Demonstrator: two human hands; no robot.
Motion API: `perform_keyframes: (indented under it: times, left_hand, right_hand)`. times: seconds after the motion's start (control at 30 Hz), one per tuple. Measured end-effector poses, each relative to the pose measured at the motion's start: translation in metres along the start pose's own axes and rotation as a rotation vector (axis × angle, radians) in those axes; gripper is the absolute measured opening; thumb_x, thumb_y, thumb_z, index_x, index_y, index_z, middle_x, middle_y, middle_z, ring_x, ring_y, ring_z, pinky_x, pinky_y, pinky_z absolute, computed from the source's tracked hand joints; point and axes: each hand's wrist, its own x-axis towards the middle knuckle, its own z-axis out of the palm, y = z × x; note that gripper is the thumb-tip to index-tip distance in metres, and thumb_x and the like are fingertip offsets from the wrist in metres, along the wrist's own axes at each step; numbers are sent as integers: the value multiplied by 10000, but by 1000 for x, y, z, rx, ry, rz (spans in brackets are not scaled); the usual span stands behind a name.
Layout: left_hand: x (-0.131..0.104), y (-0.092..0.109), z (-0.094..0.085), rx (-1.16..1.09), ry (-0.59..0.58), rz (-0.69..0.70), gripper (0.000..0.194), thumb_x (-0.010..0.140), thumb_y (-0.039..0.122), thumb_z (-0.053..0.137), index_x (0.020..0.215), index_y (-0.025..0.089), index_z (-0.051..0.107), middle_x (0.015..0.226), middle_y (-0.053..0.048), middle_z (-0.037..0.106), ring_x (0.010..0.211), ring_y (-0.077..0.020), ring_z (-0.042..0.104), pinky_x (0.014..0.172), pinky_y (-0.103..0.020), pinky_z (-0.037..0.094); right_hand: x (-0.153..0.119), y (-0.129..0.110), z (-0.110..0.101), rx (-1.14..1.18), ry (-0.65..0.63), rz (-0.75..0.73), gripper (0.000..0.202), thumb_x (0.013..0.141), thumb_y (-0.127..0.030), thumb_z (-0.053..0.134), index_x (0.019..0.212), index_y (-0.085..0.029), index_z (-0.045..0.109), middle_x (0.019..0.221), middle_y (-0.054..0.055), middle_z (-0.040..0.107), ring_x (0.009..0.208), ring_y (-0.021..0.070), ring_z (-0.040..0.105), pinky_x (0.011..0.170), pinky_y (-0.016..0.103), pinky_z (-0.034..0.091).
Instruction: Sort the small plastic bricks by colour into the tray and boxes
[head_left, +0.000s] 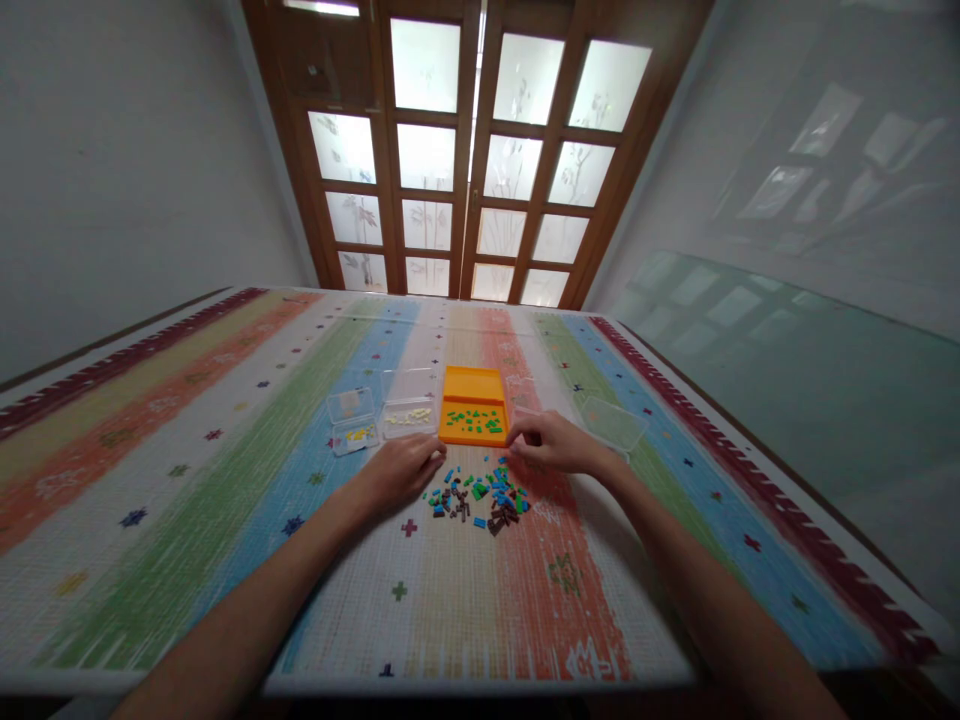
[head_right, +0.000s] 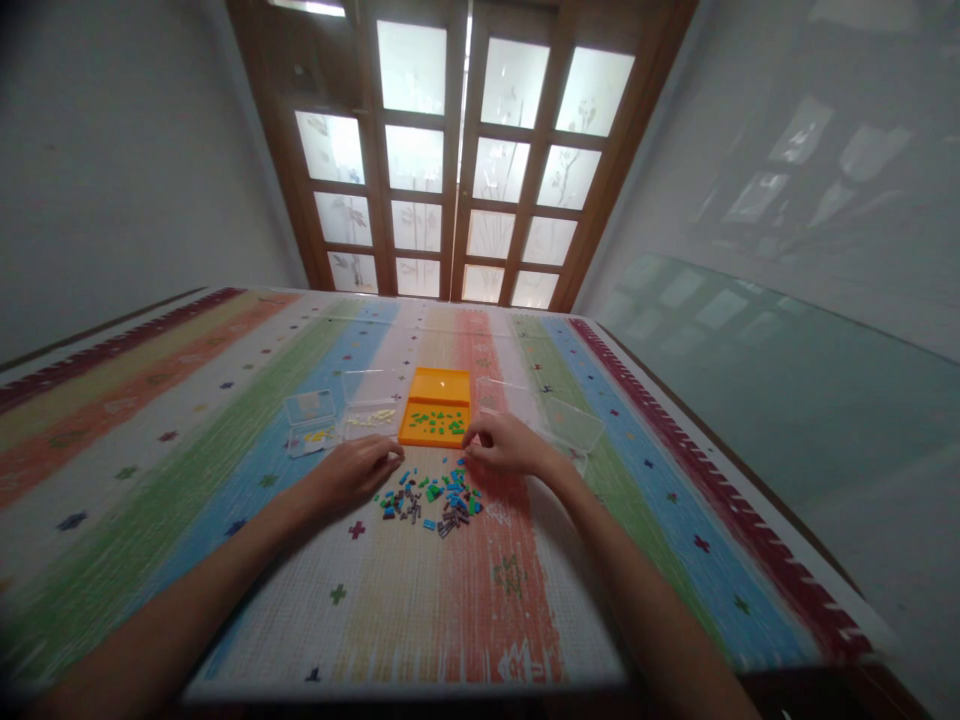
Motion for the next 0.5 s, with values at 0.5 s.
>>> perform_keyframes:
  times: [0.5]
  left_hand:
    - [2, 0, -2, 37, -18, 31, 313, 1005, 239, 408, 838, 170, 664, 764, -59, 631, 731, -167, 571, 692, -284, 435]
  right_hand:
    - [-10, -4, 25, -67, -76, -46, 313, 805, -126, 545, 1012, -172, 775, 810, 51, 751, 717, 151, 646, 677, 229, 418]
